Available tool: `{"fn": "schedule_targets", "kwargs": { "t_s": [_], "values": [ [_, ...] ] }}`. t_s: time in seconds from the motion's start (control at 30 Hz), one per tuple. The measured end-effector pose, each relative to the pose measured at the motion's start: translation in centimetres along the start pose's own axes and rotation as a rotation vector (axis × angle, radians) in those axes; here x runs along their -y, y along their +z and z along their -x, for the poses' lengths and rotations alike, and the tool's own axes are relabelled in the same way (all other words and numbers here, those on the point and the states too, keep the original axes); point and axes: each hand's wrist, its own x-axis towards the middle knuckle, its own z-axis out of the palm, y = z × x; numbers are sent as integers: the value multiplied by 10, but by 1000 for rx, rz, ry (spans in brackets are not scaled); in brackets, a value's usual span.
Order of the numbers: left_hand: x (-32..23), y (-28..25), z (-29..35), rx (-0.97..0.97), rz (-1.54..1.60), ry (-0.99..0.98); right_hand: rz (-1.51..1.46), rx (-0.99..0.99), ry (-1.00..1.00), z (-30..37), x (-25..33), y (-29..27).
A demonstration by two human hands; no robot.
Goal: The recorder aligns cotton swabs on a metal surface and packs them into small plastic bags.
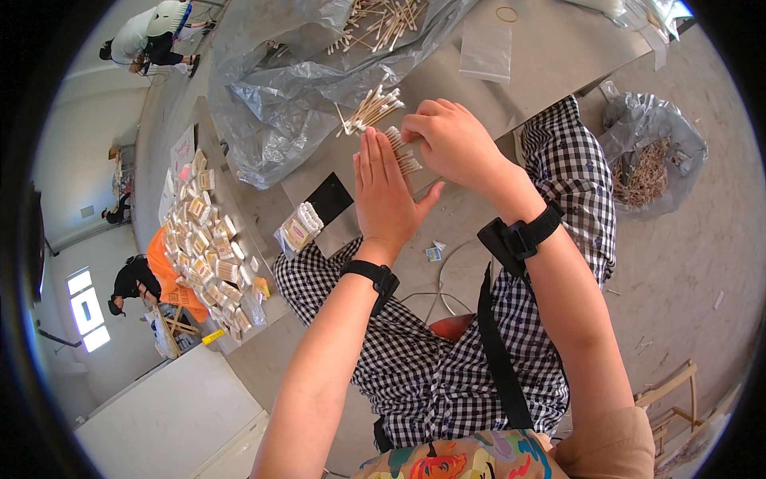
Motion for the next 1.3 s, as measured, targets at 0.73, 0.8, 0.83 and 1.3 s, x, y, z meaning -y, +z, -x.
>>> {"fn": "schedule_targets", "kwargs": {
  "t_s": [0.73, 0.8, 0.83, 1.3],
  "values": [
    [2, 0, 1, 7, 23, -2, -1, -8, 19, -5, 3, 5],
    [1, 1, 1, 6, 25, 0, 7, -29, 13, -6, 3, 7],
    [2, 0, 1, 5, 25, 1, 12, -50, 6, -7, 3, 8],
    [4, -4, 6, -26, 227, -39, -29, -128, 70, -9, 7, 9]
  ]
}}
